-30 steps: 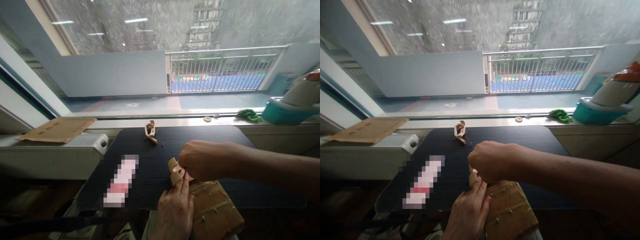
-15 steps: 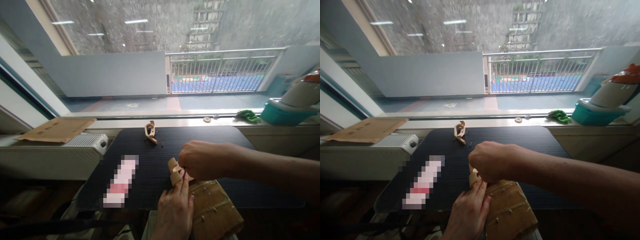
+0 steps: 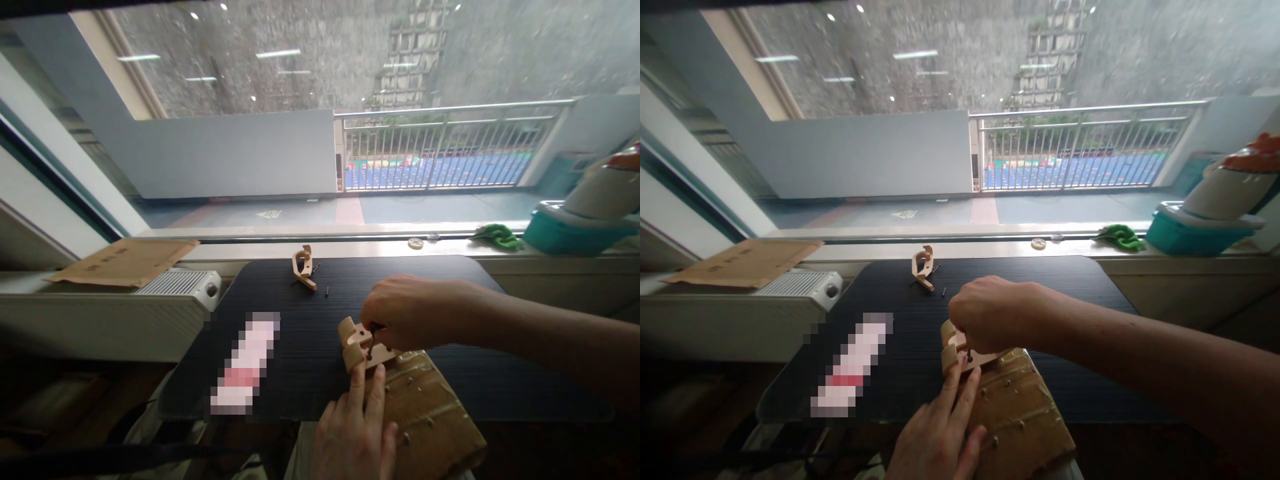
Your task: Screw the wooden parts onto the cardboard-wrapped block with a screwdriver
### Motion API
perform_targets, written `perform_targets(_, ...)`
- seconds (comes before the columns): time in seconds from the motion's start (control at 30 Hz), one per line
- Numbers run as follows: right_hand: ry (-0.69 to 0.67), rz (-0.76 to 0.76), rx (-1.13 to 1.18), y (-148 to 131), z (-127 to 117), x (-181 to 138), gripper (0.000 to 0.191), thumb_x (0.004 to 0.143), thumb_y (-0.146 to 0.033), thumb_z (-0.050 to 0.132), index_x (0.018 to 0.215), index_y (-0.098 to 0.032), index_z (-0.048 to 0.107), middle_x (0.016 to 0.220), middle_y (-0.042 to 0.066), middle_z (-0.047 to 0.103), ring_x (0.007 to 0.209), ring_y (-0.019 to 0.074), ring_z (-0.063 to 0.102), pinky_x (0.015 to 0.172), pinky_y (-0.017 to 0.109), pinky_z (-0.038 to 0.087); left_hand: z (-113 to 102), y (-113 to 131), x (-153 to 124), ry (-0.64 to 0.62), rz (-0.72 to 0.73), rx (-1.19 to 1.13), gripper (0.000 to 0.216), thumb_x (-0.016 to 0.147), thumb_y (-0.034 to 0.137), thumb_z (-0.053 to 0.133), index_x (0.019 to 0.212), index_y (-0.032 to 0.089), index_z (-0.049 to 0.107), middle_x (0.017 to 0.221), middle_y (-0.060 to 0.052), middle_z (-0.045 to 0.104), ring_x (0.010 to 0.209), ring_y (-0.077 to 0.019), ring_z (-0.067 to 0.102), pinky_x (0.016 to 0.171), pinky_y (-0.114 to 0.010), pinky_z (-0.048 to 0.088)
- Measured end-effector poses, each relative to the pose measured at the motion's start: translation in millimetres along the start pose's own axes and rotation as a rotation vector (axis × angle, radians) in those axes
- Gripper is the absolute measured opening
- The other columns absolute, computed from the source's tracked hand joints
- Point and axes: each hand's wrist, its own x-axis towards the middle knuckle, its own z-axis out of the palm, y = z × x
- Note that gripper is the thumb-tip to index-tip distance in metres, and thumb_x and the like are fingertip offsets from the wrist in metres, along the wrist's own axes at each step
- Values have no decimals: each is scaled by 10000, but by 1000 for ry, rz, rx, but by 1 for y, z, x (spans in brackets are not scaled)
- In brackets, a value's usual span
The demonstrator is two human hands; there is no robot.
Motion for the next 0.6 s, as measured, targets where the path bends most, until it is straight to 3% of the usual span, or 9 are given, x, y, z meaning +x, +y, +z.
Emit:
perform_targets(0.17,-9,8,-54,-5,-1,-1,60,682,-167,593,679,-159,652,667,64,677,583,155,585,456,245,234,5,-2,-15,-13,43,83,610,803,237,496,1380,95,358,1417,-211,346,939,-246,666,688,-299,567)
perform_targets(0.37,-19,-5,-68,-9,1,-2,43,662,-133,616,641,-161,642,652,67,681,578,172,613,438,243,236,-1,1,-4,-61,-17,17,623,839,249,448,1416,90,273,1455,-216,261,1077,-267,603,770,-326,548)
perform_targets(0.6,-14,-86,-27,-11,2,-5,82,677,-66,585,685,-125,642,679,60,678,636,167,628,475,243,283,-17,10,18,-89,-156,-107,523,864,215,423,1377,130,364,1351,-170,484,1172,-253,534,872,-345,492)
